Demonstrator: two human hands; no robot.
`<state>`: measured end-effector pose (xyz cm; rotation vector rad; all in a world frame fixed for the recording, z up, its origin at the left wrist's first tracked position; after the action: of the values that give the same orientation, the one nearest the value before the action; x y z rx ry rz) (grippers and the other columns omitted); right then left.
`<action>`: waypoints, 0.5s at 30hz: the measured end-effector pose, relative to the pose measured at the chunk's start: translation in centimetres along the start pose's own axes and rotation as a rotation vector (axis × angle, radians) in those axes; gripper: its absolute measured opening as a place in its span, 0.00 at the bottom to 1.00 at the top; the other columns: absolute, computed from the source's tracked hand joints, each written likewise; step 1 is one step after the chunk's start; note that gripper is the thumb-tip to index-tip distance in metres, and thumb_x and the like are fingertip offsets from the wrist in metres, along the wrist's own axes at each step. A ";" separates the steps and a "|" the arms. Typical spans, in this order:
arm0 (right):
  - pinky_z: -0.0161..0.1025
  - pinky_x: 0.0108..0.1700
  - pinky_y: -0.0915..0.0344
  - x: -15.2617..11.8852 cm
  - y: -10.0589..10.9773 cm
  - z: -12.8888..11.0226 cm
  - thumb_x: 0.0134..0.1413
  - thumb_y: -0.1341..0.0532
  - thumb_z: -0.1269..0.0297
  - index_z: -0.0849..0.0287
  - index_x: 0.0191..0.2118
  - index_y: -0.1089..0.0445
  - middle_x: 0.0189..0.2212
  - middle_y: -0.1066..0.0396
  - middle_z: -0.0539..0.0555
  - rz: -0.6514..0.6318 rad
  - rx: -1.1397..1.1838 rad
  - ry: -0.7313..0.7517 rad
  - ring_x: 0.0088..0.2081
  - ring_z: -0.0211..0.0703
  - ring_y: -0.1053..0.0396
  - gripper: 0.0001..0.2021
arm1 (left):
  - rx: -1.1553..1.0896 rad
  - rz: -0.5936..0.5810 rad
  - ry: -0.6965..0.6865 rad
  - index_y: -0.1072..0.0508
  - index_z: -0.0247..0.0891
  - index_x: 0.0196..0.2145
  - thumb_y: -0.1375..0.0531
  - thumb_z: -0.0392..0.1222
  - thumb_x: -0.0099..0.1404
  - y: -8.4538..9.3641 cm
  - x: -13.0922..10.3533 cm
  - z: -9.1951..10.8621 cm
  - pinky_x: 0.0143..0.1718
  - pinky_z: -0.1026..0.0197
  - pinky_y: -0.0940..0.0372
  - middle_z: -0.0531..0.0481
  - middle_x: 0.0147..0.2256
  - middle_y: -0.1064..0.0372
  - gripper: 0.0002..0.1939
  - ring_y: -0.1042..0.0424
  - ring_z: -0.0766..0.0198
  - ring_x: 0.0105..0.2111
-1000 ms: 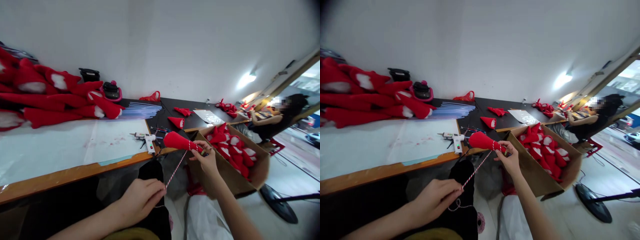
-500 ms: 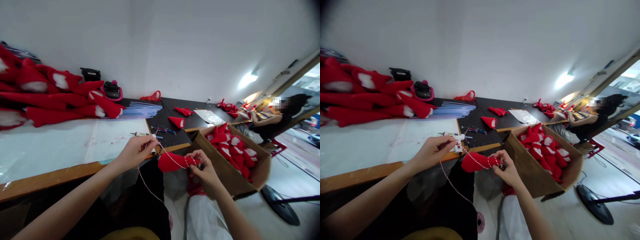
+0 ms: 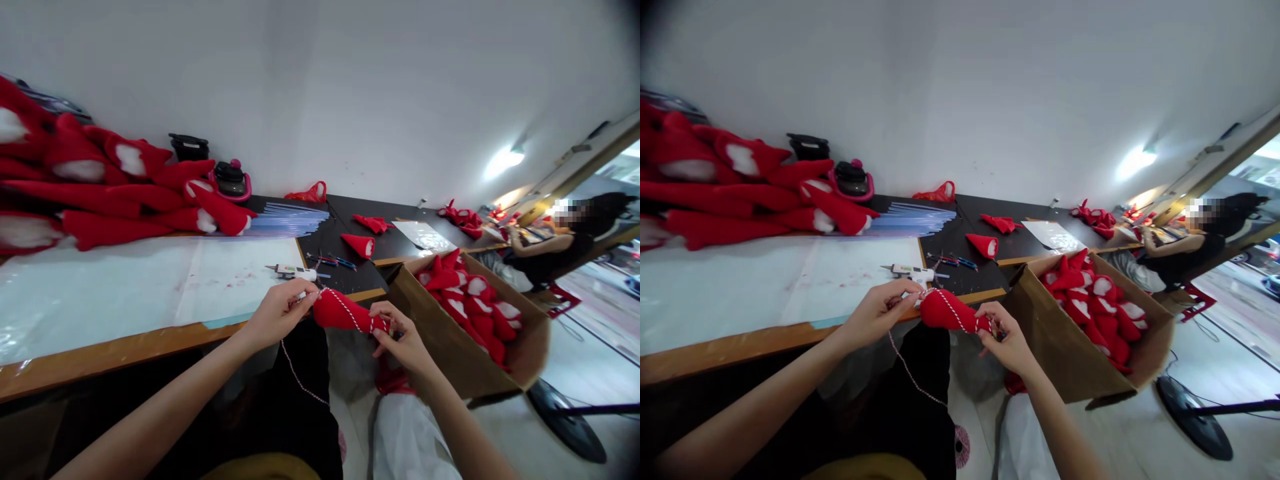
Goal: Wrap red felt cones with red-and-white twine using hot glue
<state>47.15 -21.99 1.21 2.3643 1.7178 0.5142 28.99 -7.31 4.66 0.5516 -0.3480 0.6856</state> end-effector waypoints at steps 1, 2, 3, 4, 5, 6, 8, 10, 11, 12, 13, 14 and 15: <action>0.34 0.22 0.25 0.1 0.0 0.0 0.55 0.38 0.65 0.51 0.47 0.31 0.47 0.41 0.52 0.002 0.003 -0.004 0.34 0.38 0.35 0.13 | 0.009 -0.010 -0.005 0.27 0.36 0.38 0.48 0.42 0.70 0.3 -0.1 0.3 0.32 0.67 0.39 0.49 0.35 0.29 0.11 0.32 0.67 0.33; 0.34 0.22 0.25 0.1 0.0 -0.1 0.55 0.39 0.65 0.50 0.48 0.32 0.47 0.40 0.52 0.005 0.000 -0.011 0.34 0.38 0.35 0.14 | 0.020 -0.035 -0.018 0.27 0.36 0.37 0.47 0.42 0.70 0.5 -0.3 1.0 0.30 0.67 0.40 0.50 0.33 0.29 0.11 0.33 0.68 0.30; 0.34 0.22 0.25 0.2 0.0 -0.1 0.56 0.39 0.65 0.50 0.49 0.32 0.47 0.39 0.52 0.007 -0.012 -0.018 0.34 0.38 0.35 0.15 | 0.030 -0.079 -0.045 0.27 0.36 0.37 0.47 0.41 0.70 0.6 -0.6 1.9 0.28 0.68 0.42 0.51 0.31 0.29 0.10 0.34 0.68 0.28; 0.34 0.23 0.24 0.3 -0.1 -0.1 0.56 0.39 0.65 0.50 0.50 0.33 0.47 0.38 0.53 0.009 -0.030 -0.023 0.34 0.39 0.35 0.16 | 0.043 -0.142 -0.086 0.27 0.37 0.37 0.47 0.40 0.70 0.6 -1.1 3.3 0.27 0.67 0.42 0.51 0.30 0.29 0.10 0.34 0.69 0.26; 0.34 0.23 0.24 0.4 -0.1 -0.1 0.55 0.39 0.65 0.51 0.51 0.32 0.47 0.38 0.53 0.011 -0.050 -0.024 0.34 0.39 0.34 0.16 | 0.065 -0.215 -0.140 0.26 0.38 0.38 0.47 0.39 0.70 0.6 -1.7 4.8 0.27 0.67 0.42 0.52 0.29 0.29 0.09 0.34 0.69 0.26; 0.34 0.23 0.24 0.6 -0.1 -0.1 0.55 0.39 0.65 0.51 0.51 0.32 0.47 0.37 0.53 0.016 -0.068 -0.022 0.34 0.40 0.34 0.17 | 0.106 -0.292 -0.203 0.26 0.39 0.38 0.47 0.38 0.69 0.4 -2.5 6.4 0.27 0.66 0.42 0.52 0.28 0.29 0.09 0.33 0.68 0.26; 0.35 0.24 0.24 0.9 -0.1 0.1 0.55 0.39 0.65 0.53 0.50 0.31 0.48 0.37 0.54 0.039 -0.080 -0.026 0.34 0.39 0.34 0.16 | 0.267 -0.425 -0.325 0.27 0.41 0.37 0.47 0.38 0.69 -0.2 -4.4 9.3 0.26 0.64 0.44 0.52 0.27 0.30 0.09 0.33 0.67 0.25; 0.36 0.24 0.23 1.3 0.0 0.7 0.54 0.39 0.65 0.55 0.50 0.32 0.46 0.36 0.54 0.069 -0.056 -0.058 0.35 0.40 0.34 0.16 | 0.458 -0.522 -0.405 0.27 0.42 0.34 0.47 0.38 0.69 -1.0 -6.1 10.9 0.23 0.61 0.47 0.52 0.25 0.32 0.09 0.35 0.65 0.23; 0.36 0.24 0.23 1.4 0.0 1.1 0.53 0.39 0.65 0.55 0.49 0.32 0.45 0.35 0.54 0.078 -0.038 -0.081 0.35 0.40 0.34 0.16 | 0.534 -0.556 -0.422 0.28 0.42 0.32 0.47 0.38 0.69 -1.4 -6.8 11.2 0.22 0.59 0.49 0.52 0.25 0.32 0.10 0.36 0.65 0.22; 0.37 0.24 0.23 1.5 0.0 1.4 0.53 0.38 0.65 0.56 0.49 0.32 0.44 0.34 0.53 0.085 -0.025 -0.102 0.35 0.40 0.34 0.17 | 0.584 -0.585 -0.429 0.29 0.42 0.31 0.47 0.38 0.69 -1.8 -7.3 11.3 0.22 0.59 0.50 0.52 0.24 0.33 0.10 0.37 0.64 0.21; 0.37 0.24 0.23 1.6 0.0 1.7 0.52 0.38 0.65 0.56 0.49 0.33 0.43 0.34 0.53 0.094 -0.016 -0.117 0.34 0.40 0.34 0.17 | 0.611 -0.605 -0.431 0.29 0.41 0.30 0.47 0.38 0.69 -2.1 -7.7 11.2 0.21 0.58 0.51 0.53 0.24 0.33 0.10 0.38 0.64 0.20; 0.37 0.24 0.23 1.7 0.0 1.9 0.52 0.38 0.65 0.56 0.49 0.33 0.42 0.34 0.52 0.097 -0.015 -0.125 0.34 0.39 0.34 0.17 | 0.626 -0.614 -0.428 0.29 0.41 0.30 0.47 0.38 0.69 -2.3 -7.8 11.0 0.21 0.58 0.51 0.53 0.24 0.33 0.10 0.38 0.64 0.20; 0.37 0.24 0.23 1.7 0.0 2.0 0.52 0.39 0.65 0.56 0.48 0.33 0.41 0.33 0.52 0.096 -0.025 -0.127 0.33 0.39 0.34 0.16 | 0.632 -0.610 -0.425 0.29 0.41 0.31 0.48 0.38 0.69 -2.3 -7.7 10.8 0.21 0.58 0.51 0.53 0.24 0.33 0.11 0.37 0.64 0.20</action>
<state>48.35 -20.25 -0.30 2.4148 1.5418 0.3880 23.62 -18.94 8.82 1.3483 -0.3289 0.0593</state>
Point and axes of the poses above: each hand's wrist, its own x-axis towards the middle knuckle, its own y-axis out of the back of the hand, z = x × y, the point moved 9 cm from there along x, towards the middle knuckle
